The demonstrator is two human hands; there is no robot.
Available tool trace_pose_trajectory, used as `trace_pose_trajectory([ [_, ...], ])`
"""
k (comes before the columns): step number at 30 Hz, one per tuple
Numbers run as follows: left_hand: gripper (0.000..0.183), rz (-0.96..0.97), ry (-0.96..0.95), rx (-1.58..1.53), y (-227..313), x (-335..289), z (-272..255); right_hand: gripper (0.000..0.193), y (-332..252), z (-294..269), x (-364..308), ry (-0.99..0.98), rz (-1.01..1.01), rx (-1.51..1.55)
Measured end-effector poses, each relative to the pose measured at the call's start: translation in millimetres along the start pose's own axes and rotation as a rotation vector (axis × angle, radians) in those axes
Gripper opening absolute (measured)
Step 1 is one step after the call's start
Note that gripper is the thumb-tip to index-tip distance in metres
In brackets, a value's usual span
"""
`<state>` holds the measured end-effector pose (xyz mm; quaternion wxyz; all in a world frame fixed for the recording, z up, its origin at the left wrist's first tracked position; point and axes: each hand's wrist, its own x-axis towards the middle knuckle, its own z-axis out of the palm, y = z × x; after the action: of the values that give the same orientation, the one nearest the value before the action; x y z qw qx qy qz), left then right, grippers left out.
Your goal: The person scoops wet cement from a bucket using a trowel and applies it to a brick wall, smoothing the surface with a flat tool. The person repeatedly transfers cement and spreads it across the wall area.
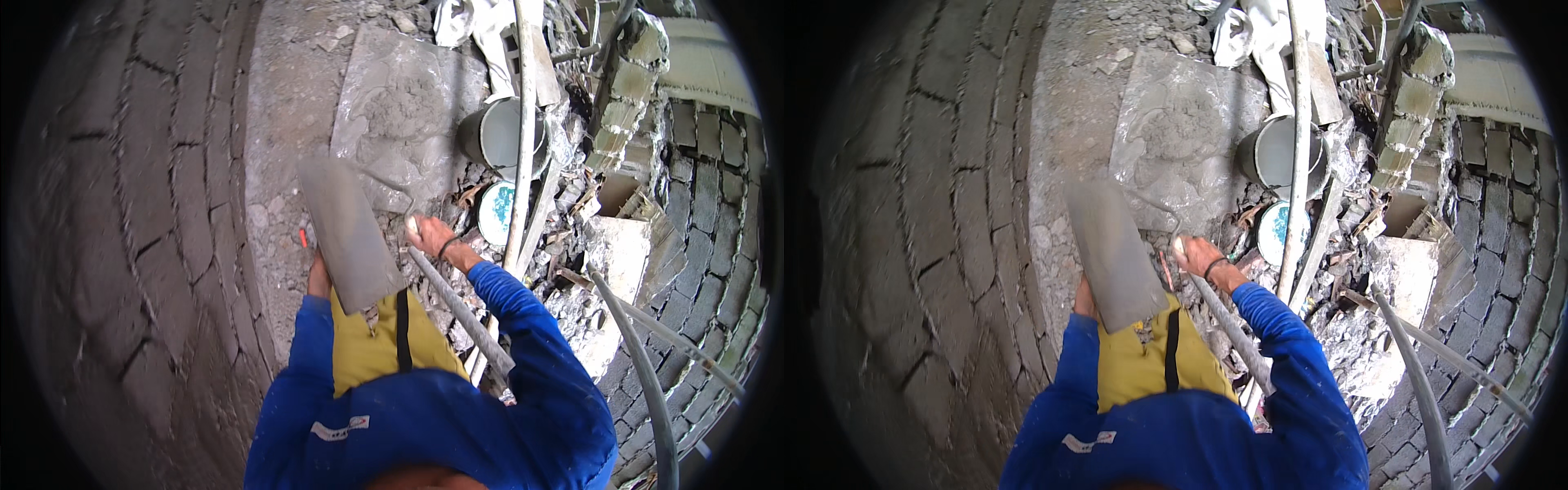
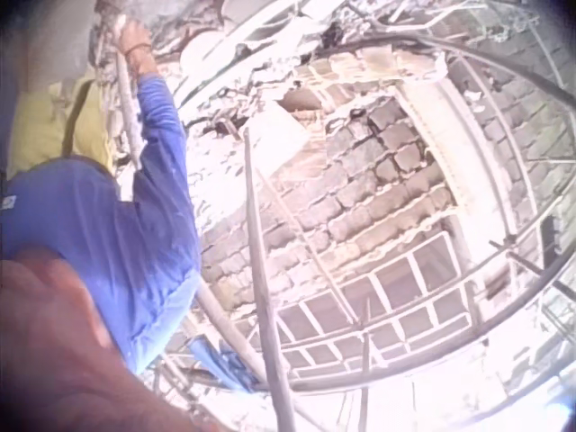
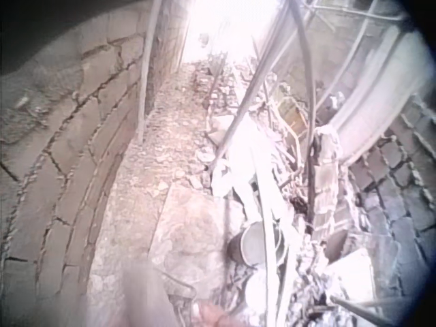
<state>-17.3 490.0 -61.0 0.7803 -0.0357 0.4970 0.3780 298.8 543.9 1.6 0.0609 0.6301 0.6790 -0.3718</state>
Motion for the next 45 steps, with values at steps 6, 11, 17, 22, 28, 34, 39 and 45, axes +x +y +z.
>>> trace_pose_trajectory([
  [6,0.06,-0.138,0.135,0.031,-57.3,53.1,-62.3,0.045,107.5,15.9,149.5,0.343,0.285,0.569],
  [11,0.059,-0.266,0.207,-0.111,-85.8,72.9,-140.4,0.059,180.9,34.7,268.7,0.301,0.719,1.021],
  [17,0.058,-0.301,0.396,-0.096,-122.3,92.3,-203.8,0.075,232.4,140.7,277.6,0.339,0.96,0.685],
  [22,0.057,-0.276,0.195,-0.192,-115.0,93.3,-179.7,0.081,238.1,82.9,216.3,0.049,0.822,0.431],
  [28,0.058,-0.236,0.205,-0.127,-101.5,112.1,-175.4,0.042,322.0,77.0,224.7,0.416,0.725,0.095],
  [34,0.059,-0.188,0.281,-0.052,-98.5,120.8,-173.1,0.026,308.0,75.9,318.9,0.354,0.412,0.253],
  [39,0.06,-0.173,0.256,-0.001,-88.2,142.0,-155.2,0.03,281.8,108.0,257.0,0.176,0.17,0.064],
  [45,0.06,-0.056,0.273,-0.066,-84.7,143.7,-103.2,0.034,241.2,28.0,215.2,-0.113,0.208,-0.275],
])
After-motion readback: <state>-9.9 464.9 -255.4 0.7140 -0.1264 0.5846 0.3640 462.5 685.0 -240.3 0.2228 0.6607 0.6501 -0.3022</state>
